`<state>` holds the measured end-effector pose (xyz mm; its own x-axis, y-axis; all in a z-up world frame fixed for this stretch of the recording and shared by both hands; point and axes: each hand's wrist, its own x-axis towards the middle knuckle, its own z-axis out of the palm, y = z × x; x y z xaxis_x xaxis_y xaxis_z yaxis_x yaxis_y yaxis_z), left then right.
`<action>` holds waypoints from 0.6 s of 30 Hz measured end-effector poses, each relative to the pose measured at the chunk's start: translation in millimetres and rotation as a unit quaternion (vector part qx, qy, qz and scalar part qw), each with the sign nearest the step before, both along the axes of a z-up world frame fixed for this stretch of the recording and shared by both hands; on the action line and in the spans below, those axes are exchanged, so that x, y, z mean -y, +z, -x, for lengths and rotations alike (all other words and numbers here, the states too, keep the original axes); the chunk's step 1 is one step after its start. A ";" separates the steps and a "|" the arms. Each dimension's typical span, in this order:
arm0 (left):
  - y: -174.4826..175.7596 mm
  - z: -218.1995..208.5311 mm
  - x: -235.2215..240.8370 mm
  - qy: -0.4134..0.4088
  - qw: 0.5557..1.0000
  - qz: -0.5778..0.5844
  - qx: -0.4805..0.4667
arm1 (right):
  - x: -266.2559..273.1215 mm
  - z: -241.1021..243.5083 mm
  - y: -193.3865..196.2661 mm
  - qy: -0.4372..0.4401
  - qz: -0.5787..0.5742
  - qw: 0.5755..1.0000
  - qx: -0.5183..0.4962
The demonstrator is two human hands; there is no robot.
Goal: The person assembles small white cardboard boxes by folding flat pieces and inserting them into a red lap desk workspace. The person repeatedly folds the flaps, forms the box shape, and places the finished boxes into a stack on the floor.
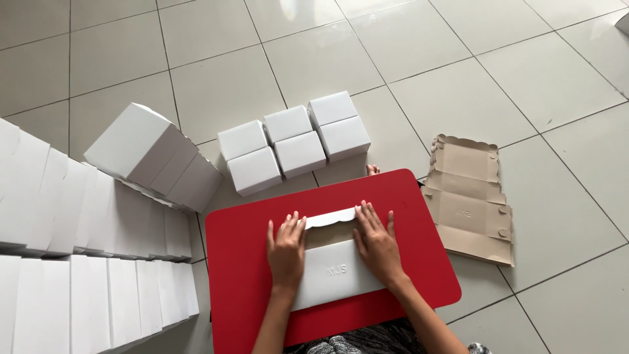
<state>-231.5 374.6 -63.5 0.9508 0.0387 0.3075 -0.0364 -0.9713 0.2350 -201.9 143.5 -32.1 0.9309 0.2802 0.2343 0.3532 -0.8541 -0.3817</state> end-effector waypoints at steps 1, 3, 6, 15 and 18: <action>-14.9 -6.0 -9.2 0.000 0.999 0.035 -0.007 | 1.0 -2.8 -3.1 -0.025 -0.037 0.999 -0.022; 13.2 -12.7 -13.4 -0.010 0.998 0.059 0.009 | 3.7 -8.0 17.6 -0.022 -0.074 0.996 -0.045; 55.1 -18.1 -13.9 -0.026 0.993 0.104 0.045 | 15.0 -23.1 39.7 -0.042 -0.123 0.990 -0.061; 138.5 8.8 2.2 -0.019 0.928 0.168 0.333 | 48.3 -21.6 115.5 -0.043 -0.254 0.966 -0.020; 178.6 27.0 29.0 -0.036 0.897 0.248 0.365 | 43.1 -4.4 148.7 -0.026 -0.272 0.960 0.061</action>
